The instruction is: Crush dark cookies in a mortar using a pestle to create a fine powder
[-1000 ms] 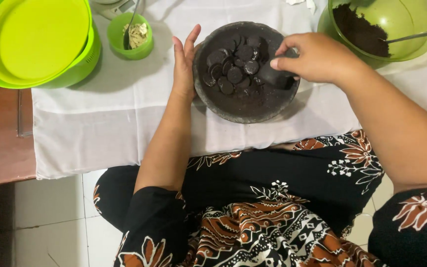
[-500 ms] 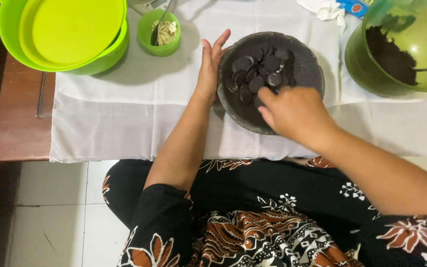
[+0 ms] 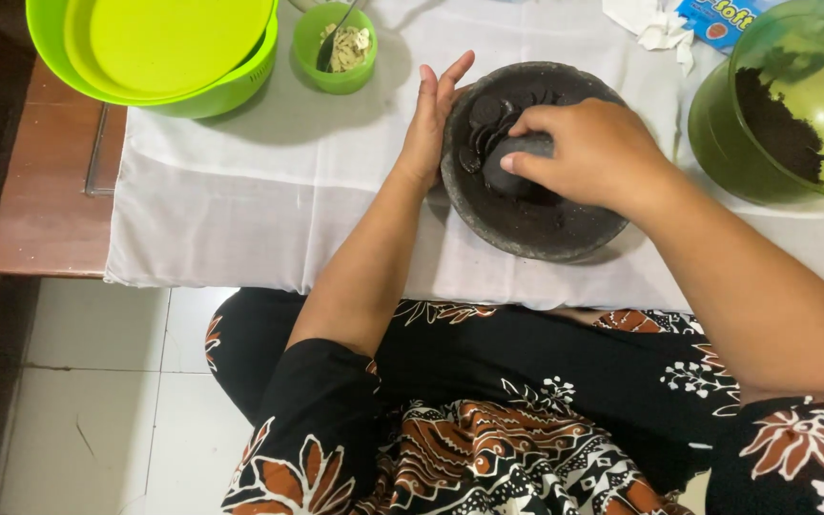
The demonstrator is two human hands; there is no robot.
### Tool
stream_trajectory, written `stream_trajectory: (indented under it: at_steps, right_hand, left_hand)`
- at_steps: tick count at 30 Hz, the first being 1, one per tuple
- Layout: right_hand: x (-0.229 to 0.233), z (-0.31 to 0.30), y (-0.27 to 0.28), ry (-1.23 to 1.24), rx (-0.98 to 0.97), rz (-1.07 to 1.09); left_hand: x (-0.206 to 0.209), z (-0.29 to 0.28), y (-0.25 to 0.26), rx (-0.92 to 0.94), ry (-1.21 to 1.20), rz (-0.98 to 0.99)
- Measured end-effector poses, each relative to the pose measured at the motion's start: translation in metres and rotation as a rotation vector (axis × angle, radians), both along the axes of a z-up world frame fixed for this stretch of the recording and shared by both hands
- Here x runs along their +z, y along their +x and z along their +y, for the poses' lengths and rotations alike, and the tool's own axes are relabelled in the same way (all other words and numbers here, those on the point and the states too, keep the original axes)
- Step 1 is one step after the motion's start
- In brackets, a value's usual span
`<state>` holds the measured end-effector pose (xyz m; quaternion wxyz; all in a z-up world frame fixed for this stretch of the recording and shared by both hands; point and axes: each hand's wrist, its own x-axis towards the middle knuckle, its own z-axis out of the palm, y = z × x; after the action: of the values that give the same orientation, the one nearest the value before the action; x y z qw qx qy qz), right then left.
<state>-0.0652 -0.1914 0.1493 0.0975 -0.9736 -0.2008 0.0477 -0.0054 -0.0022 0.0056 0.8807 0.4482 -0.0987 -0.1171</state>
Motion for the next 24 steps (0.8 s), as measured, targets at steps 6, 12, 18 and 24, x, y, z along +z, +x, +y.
stream_trajectory:
  at_steps: [6, 12, 18, 24]
  right_hand:
    - [0.0, -0.01, -0.005, -0.135, -0.06, 0.183]
    - [0.009, -0.01, -0.005, -0.14, -0.13, 0.302]
    - [0.006, 0.001, 0.003, -0.078, -0.077, 0.137]
    - [0.003, -0.006, -0.002, -0.256, -0.025, 0.186]
  left_hand:
    - [-0.003, -0.001, 0.001, 0.007, 0.009, -0.033]
    - [0.002, 0.0, -0.002, 0.045, 0.094, -0.052]
    - [-0.008, -0.001, 0.005, 0.015, 0.033, -0.043]
    - [-0.007, -0.001, 0.005, 0.013, 0.021, -0.026]
